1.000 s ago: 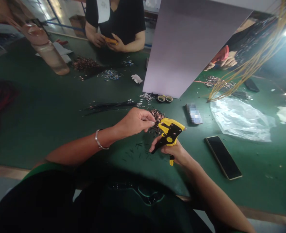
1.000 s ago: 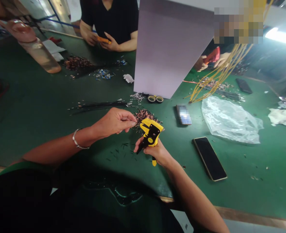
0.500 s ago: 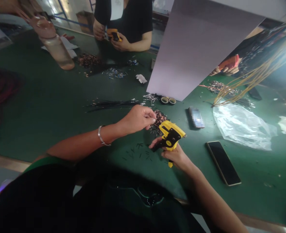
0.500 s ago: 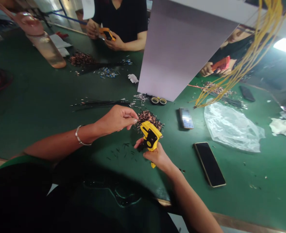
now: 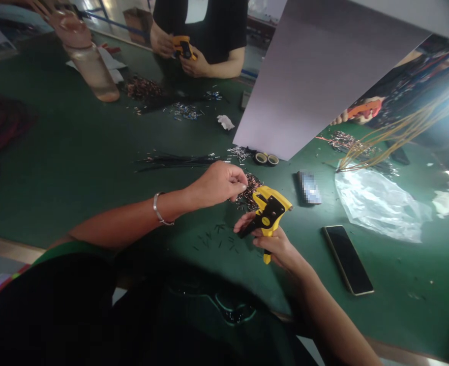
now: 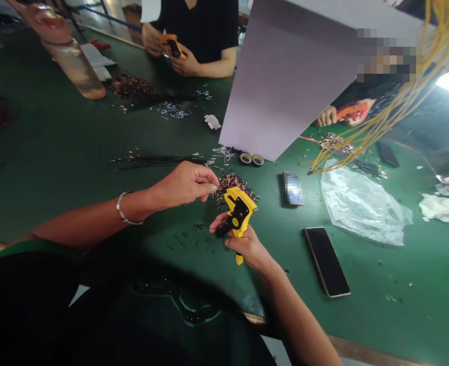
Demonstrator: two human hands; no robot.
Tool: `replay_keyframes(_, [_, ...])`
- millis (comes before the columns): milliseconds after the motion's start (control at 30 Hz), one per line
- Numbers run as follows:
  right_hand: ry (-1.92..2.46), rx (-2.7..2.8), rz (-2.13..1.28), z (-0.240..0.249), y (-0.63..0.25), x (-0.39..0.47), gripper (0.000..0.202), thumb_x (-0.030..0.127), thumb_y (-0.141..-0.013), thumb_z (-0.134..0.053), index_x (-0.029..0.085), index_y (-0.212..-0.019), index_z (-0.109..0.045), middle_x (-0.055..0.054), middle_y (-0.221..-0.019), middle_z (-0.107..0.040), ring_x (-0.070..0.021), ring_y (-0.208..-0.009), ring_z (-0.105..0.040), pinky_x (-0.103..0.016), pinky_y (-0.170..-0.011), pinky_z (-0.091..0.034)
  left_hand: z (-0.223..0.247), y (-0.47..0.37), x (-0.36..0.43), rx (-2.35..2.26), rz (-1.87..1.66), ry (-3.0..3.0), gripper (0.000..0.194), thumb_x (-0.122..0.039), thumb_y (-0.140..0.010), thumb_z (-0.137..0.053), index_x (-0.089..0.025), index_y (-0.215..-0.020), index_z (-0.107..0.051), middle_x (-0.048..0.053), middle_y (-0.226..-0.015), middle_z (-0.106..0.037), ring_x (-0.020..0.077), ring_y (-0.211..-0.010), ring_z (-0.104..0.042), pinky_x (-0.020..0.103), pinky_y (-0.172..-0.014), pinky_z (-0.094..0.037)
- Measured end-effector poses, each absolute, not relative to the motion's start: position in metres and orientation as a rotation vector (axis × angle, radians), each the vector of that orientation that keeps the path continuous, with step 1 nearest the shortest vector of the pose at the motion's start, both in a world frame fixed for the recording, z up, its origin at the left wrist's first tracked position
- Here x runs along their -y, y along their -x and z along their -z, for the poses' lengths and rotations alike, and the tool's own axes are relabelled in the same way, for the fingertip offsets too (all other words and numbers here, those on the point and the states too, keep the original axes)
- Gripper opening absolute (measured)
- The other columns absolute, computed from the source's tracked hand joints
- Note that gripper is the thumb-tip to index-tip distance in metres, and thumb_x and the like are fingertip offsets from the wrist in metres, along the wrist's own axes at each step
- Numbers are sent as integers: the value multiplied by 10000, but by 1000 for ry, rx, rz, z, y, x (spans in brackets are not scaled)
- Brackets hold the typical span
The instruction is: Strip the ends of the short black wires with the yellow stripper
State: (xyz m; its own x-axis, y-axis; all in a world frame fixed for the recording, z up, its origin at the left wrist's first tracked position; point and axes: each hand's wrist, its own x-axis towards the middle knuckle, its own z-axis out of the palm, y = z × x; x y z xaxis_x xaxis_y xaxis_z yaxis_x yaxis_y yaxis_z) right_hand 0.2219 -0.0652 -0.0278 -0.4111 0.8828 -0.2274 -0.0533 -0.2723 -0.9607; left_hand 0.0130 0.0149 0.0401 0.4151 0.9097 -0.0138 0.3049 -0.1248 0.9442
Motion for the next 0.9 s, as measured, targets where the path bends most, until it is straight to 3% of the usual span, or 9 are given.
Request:
replay_keyframes(100, [1052,1249,-1794,26,-225,63,429,86,-615,-648,225,-1017,-701,-49,-1040,-760,-247,-976,-700,-413,-928,-507,-41,-13,-15,-1089,-732,-1637,79,-164,-807,-593,-136,-794,-666,6,-548,-623,73,-439,-485,250,-481,-394])
replay_keyframes(333, [1023,1229,-1852,28,-236,59,508,153,-740,-707,218,-1242,-653,-81,-1100,-757,-248,-977,-708,-457,-972,-508,-39,-12,-17,-1050,-664,-1556,119,-166,-821,-628,-124,-894,-712,-19,-542,-597,37,-349,-408,205,-360,-317])
replay_keyframes(900, [1038,1274,-1833,25,-236,56,476,278,-777,-770,201,-1232,-654,-69,-976,-762,-240,-903,-699,-467,-953,-505,-36,-17,-15,-882,-619,-1455,67,-141,-836,-587,-114,-862,-642,6,-622,-661,50,-393,-527,218,-429,-394])
